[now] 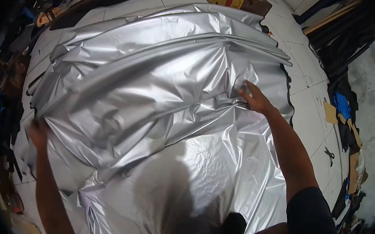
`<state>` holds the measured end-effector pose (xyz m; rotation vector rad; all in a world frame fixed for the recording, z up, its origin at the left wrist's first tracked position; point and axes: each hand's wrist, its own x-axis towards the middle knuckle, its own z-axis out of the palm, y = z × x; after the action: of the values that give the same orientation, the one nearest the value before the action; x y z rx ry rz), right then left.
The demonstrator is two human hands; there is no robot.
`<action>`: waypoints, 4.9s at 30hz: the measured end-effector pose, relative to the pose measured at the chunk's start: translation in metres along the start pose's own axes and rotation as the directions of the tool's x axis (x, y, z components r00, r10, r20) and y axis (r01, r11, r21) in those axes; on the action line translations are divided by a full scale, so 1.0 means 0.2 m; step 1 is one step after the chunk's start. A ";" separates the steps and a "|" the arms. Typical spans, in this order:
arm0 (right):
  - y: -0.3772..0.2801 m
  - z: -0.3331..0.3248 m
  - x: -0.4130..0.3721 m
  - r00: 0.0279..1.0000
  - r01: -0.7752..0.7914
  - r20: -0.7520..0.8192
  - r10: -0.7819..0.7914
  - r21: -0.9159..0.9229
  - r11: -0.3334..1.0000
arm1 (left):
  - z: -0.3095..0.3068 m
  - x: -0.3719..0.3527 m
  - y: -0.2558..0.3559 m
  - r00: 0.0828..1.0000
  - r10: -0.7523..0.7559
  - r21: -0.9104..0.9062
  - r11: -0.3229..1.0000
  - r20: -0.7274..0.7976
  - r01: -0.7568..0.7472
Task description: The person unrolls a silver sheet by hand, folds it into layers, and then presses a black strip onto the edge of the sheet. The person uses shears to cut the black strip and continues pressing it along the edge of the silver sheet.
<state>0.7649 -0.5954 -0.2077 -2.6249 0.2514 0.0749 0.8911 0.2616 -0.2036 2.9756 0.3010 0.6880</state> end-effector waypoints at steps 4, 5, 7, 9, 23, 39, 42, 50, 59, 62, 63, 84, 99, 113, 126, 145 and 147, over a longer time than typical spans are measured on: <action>-0.05 -0.01 -0.13 0.935 -0.352 -0.053 0.352 -0.270 0.896 | -0.39 0.12 0.56 0.921 0.019 -0.518 0.822 -0.389 -0.236; -0.08 -0.04 -0.17 0.873 -0.475 -0.089 0.479 -0.373 0.797 | -0.38 0.09 0.56 0.925 0.033 -0.454 0.864 -0.380 -0.218; -0.09 -0.05 -0.17 0.865 -0.437 0.030 0.501 -0.447 0.781 | -0.37 -0.04 0.54 0.941 0.094 -0.269 0.945 -0.325 -0.188; 0.01 -0.02 -0.14 0.896 -0.360 0.086 0.435 -0.430 0.828 | -0.38 -0.29 0.59 0.969 0.172 0.029 0.985 -0.176 -0.169; -0.20 -0.07 0.27 0.918 -0.303 -0.339 0.208 -0.257 0.918 | -0.04 -0.44 0.49 0.944 -0.098 -0.357 0.909 0.315 0.214; 0.35 -0.05 0.40 0.871 0.089 -0.483 -0.085 -0.015 0.996 | -0.20 -0.82 1.09 0.957 0.222 -0.133 0.971 0.186 -0.199; 0.26 -0.07 0.20 0.756 0.106 -0.637 -0.151 -0.110 0.988 | -0.29 -0.91 1.35 0.904 0.318 -0.178 0.945 0.286 -0.276; 0.11 -0.01 -1.20 0.939 -0.102 -0.316 0.137 0.125 0.987 | -0.74 -1.27 1.47 0.652 0.371 -0.419 0.903 0.661 -0.089; -0.09 -0.41 -3.09 0.310 -0.717 0.821 0.479 -0.129 0.685 | -1.99 -2.01 0.75 -0.003 -0.317 0.313 0.935 0.948 0.168; -0.14 -0.69 -3.31 0.252 -0.859 0.811 0.528 -0.063 0.508 | -2.24 -2.07 0.92 -0.079 -0.208 0.219 0.960 0.975 0.173; -0.15 -0.75 -3.38 0.242 -0.872 0.768 0.593 -0.095 0.479 | -2.27 -2.09 0.97 -0.078 -0.066 0.078 0.985 0.995 0.154; -0.47 -1.49 -4.55 0.014 -1.000 0.710 0.704 -0.002 0.021 | -2.56 -2.42 1.84 0.161 0.138 -0.174 0.955 0.977 0.238; 0.70 -1.89 -5.30 0.321 -0.945 0.362 0.875 0.056 0.324 | -3.20 -3.38 2.38 0.296 0.534 -0.545 0.837 0.792 -0.050; 1.67 -1.60 -5.12 0.837 -0.531 0.292 0.463 0.228 0.816 | -3.57 -4.62 3.10 0.290 0.459 -0.460 0.885 0.840 -0.069; 2.03 -1.19 -3.88 0.920 -0.388 0.040 0.389 0.230 0.893 | -2.55 -5.10 2.70 0.413 0.359 -0.336 0.933 0.837 -0.131; 2.15 -0.65 -2.50 0.934 -0.346 -0.052 0.354 0.117 0.931 | -2.37 -5.26 2.79 0.531 -0.029 -0.058 0.987 0.847 0.148; 2.19 -0.68 -2.46 0.914 -0.376 -0.108 0.390 0.134 0.917 | -2.38 -5.24 2.79 0.531 -0.025 -0.023 0.996 0.847 0.084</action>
<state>0.1988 -0.9569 -0.2485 -2.4371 0.7945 0.0180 -0.1443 -0.4874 -0.1611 2.7871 0.2680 -0.7928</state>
